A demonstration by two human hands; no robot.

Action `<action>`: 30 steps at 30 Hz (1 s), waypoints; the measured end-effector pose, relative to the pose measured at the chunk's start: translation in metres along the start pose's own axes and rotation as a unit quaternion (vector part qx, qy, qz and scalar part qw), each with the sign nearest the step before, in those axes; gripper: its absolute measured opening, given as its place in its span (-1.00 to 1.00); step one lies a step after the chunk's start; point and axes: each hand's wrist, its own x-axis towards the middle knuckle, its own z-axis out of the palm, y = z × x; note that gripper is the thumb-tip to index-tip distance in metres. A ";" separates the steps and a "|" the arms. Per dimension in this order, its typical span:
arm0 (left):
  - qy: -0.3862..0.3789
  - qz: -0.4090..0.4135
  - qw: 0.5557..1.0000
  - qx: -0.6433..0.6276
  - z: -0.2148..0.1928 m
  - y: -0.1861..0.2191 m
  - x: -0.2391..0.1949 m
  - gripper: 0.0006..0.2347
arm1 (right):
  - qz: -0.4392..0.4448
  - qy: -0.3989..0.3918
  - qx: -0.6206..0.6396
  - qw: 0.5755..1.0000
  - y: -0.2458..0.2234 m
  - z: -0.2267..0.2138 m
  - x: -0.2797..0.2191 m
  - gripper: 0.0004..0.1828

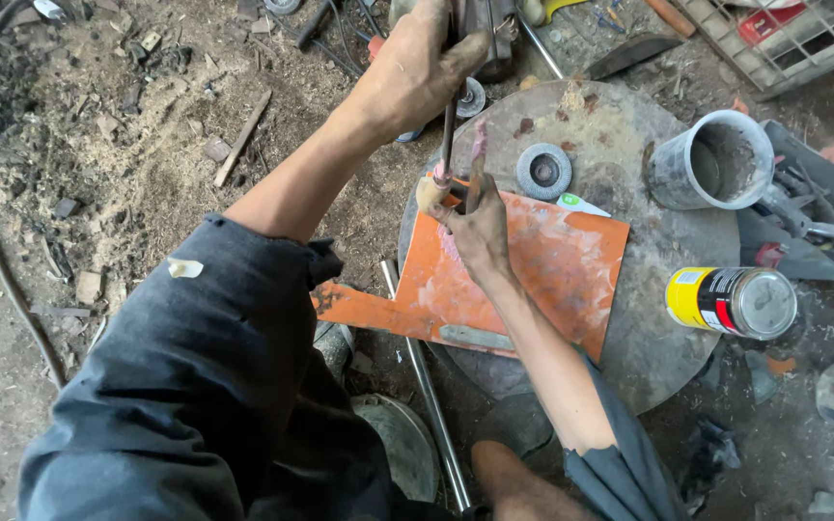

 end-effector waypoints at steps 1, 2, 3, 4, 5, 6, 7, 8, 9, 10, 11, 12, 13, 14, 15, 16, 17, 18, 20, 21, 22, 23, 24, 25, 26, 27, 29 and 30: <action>-0.001 0.008 1.000 0.003 0.001 -0.001 0.000 -0.73 | -0.021 0.001 -0.025 0.999 0.002 0.000 0.002 -0.49; -0.001 0.023 1.000 0.001 0.002 -0.003 -0.001 -0.73 | -0.009 -0.003 -0.006 1.000 0.004 0.000 0.003 -0.49; 0.000 0.039 0.999 -0.002 0.004 -0.005 -0.002 -0.73 | 0.003 -0.008 0.012 1.000 0.004 -0.001 0.004 -0.49; 0.000 0.054 0.999 -0.004 0.005 -0.007 -0.003 -0.73 | 0.014 -0.012 0.031 0.999 0.005 -0.001 0.005 -0.50; 0.002 0.068 0.998 -0.011 0.007 -0.010 -0.003 -0.71 | 0.019 -0.011 0.019 1.000 0.005 -0.001 0.007 -0.50; 0.003 0.081 0.997 -0.019 0.010 -0.012 -0.004 -0.70 | 0.023 -0.010 0.008 1.000 0.005 -0.001 0.008 -0.51; 0.004 0.094 0.995 -0.027 0.014 -0.015 -0.004 -0.68 | 0.029 -0.008 -0.003 1.000 0.006 -0.001 0.008 -0.51; 0.015 0.097 0.995 -0.003 0.018 -0.017 -0.005 -0.66 | 0.030 -0.007 0.002 1.000 0.006 -0.001 0.008 -0.52; 0.027 0.098 0.995 0.021 0.023 -0.019 -0.007 -0.64 | 0.031 -0.008 0.007 0.999 0.006 -0.001 0.008 -0.53; 0.039 0.099 0.993 0.045 0.026 -0.021 -0.007 -0.62 | 0.033 -0.009 0.013 0.999 0.006 0.000 0.008 -0.54; 0.035 0.106 0.993 0.032 0.028 -0.022 -0.008 -0.58 | 0.032 -0.006 0.003 0.999 0.006 0.000 0.008 -0.54; 0.031 0.113 0.993 0.019 0.031 -0.024 -0.009 -0.54 | 0.032 -0.004 -0.006 0.999 0.007 0.000 0.008 -0.55; 0.026 0.121 0.992 0.005 0.032 -0.024 -0.009 -0.50 | 0.032 0.000 -0.015 0.999 0.006 0.001 0.008 -0.56; 0.037 0.123 0.992 0.015 0.034 -0.024 -0.009 -0.52 | 0.032 0.003 -0.018 0.999 0.006 0.001 0.007 -0.55; 0.049 0.124 0.991 0.026 0.036 -0.024 -0.009 -0.54 | 0.032 0.005 -0.021 0.999 0.005 0.001 0.007 -0.55; 0.061 0.126 0.989 0.037 0.036 -0.023 -0.009 -0.56 | 0.031 0.007 -0.024 0.999 0.003 0.002 0.006 -0.55; 0.054 0.132 0.989 0.035 0.036 -0.021 -0.009 -0.49 | 0.048 0.007 -0.031 0.998 0.000 0.003 0.005 -0.54; 0.047 0.138 0.989 0.033 0.036 -0.019 -0.010 -0.42 | 0.065 0.007 -0.039 0.997 -0.003 0.004 0.004 -0.52; 0.044 0.147 0.987 0.037 0.038 -0.016 -0.012 -0.33 | 0.023 0.012 -0.051 0.998 -0.011 0.002 -0.001 -0.49; 0.047 0.150 0.987 0.044 0.040 -0.014 -0.013 -0.30 | -0.036 0.016 -0.055 0.998 -0.015 0.001 -0.006 -0.46; 0.049 0.153 0.986 0.052 0.041 -0.013 -0.014 -0.28 | -0.094 0.018 -0.060 0.994 -0.020 -0.002 -0.011 -0.44; 0.042 0.133 0.989 0.040 0.042 -0.012 -0.015 -0.30 | -0.069 0.034 -0.073 0.994 -0.025 -0.008 -0.017 -0.48; 0.034 0.112 0.993 0.028 0.042 -0.013 -0.015 -0.31 | -0.043 0.049 -0.087 0.994 -0.030 -0.018 -0.027 -0.51; 0.027 0.092 0.995 0.014 0.043 -0.014 -0.014 -0.33 | -0.018 0.065 -0.103 0.992 -0.035 -0.027 -0.034 -0.54; 0.045 0.102 0.993 0.033 0.044 -0.016 -0.012 -0.42 | -0.011 0.067 -0.128 0.989 -0.039 -0.034 -0.038 -0.58; 0.061 0.111 0.991 0.052 0.044 -0.018 -0.009 -0.51 | -0.003 0.070 -0.153 0.986 -0.042 -0.040 -0.042 -0.61; 0.085 0.132 0.985 0.074 0.043 -0.023 -0.010 -0.60 | -0.015 0.064 -0.198 0.978 -0.045 -0.046 -0.048 -0.63; 0.092 0.144 0.982 0.078 0.041 -0.025 -0.010 -0.60 | -0.036 0.056 -0.219 0.974 -0.046 -0.048 -0.049 -0.62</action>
